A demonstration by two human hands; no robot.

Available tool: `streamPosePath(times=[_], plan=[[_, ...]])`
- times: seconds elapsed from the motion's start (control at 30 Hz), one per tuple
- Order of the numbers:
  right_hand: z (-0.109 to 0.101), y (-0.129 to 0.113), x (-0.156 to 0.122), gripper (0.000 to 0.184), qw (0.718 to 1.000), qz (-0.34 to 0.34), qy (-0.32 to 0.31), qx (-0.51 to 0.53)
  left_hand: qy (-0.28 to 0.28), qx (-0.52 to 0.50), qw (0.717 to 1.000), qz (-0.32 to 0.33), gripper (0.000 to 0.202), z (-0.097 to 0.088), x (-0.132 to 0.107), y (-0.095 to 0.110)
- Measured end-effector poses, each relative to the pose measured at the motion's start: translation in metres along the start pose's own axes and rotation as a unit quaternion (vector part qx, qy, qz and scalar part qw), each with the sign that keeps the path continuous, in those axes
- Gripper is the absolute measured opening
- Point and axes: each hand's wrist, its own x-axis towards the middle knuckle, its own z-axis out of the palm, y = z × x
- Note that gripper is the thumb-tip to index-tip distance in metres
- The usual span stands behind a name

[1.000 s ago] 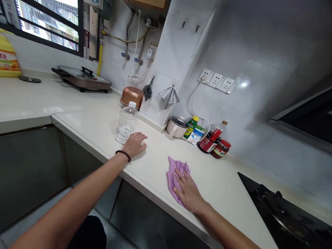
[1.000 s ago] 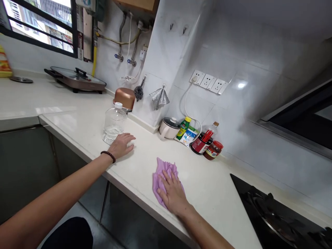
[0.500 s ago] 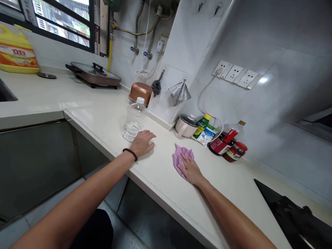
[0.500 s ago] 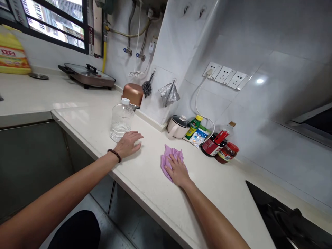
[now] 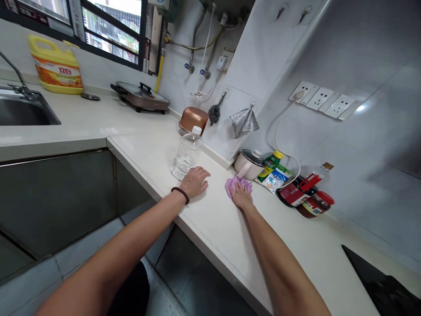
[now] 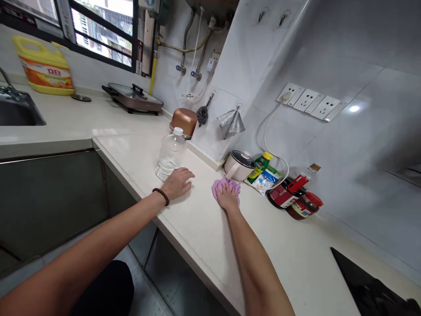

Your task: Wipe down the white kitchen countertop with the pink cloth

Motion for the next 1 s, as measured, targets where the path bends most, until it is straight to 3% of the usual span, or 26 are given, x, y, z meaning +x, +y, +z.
streamPosePath(times=[0.13,0.27,0.37,0.5,0.67,0.8,1.0], plan=[[0.006,-0.039,-0.021,0.07,0.998,-0.063,-0.011,-0.014,0.006,-0.001,1.0,-0.004,0.033,0.001,0.002,0.0],[0.018,-0.074,-0.056,0.072,0.976,-0.217,-0.003,-0.008,0.005,0.004,1.0,-0.005,0.032,0.001,0.004,0.001],[0.024,-0.085,-0.088,0.07,0.953,-0.303,0.011,0.01,0.011,0.001,1.0,-0.011,0.032,-0.001,0.004,0.001],[0.027,-0.076,-0.126,0.066,0.94,-0.339,0.018,0.024,0.017,-0.004,1.0,-0.01,0.032,-0.003,0.003,0.001],[0.038,-0.037,-0.155,0.062,0.933,-0.355,0.048,0.038,0.023,-0.01,1.0,-0.006,0.032,-0.003,0.003,0.002],[0.048,-0.006,-0.145,0.061,0.94,-0.333,0.065,0.041,0.038,-0.016,0.999,-0.007,0.031,-0.005,0.002,0.006],[0.043,0.011,-0.062,0.064,0.982,-0.179,0.061,0.01,0.049,-0.023,0.998,-0.028,0.03,-0.009,0.002,0.011]])
